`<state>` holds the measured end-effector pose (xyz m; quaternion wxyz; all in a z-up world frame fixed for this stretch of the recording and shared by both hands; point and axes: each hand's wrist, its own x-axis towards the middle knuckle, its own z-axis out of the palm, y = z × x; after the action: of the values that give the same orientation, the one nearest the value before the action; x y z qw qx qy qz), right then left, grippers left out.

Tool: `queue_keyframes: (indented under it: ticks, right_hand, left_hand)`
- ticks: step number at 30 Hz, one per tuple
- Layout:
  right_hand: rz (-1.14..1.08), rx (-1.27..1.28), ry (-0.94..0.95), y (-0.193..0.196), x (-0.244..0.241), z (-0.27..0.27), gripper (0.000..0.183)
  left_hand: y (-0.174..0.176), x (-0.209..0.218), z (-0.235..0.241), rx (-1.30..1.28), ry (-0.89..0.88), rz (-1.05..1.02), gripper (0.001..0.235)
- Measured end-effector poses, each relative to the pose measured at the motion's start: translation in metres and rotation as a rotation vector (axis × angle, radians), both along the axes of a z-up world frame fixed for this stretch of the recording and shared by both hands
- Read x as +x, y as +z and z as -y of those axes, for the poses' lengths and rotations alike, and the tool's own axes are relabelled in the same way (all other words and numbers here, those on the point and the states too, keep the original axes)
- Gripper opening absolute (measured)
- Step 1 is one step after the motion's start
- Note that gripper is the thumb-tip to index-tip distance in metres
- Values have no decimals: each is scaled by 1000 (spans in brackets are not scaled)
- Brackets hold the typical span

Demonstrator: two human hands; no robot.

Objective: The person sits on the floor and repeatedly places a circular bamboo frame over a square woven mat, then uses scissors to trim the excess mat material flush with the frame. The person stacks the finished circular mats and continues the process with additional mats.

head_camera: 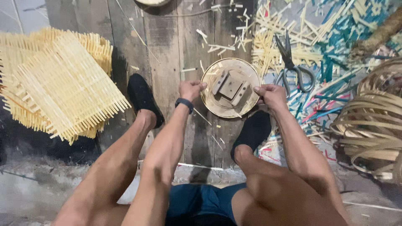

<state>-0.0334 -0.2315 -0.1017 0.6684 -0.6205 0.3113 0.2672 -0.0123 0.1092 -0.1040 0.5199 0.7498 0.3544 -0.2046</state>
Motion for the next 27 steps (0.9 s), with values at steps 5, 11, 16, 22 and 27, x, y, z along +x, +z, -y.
queue_keyframes:
  ticks: [5,11,16,22,27]
  right_hand:
    - [-57,343,-31,24,-15,-1,23]
    - [-67,30,-33,22,-22,-32,25]
    - [-32,17,-2,21,-21,-32,32]
    - [536,-204,237,92,0,-31,87]
    - [433,47,167,130,29,-77,86]
  left_hand:
    - [14,-49,10,-774,285,-190,24]
    - [-31,-85,43,-511,275,-198,22]
    - [-30,-80,46,-481,254,-255,23]
    - [107,-20,10,-238,-210,164,35]
    - [192,9,63,144,-467,960,35]
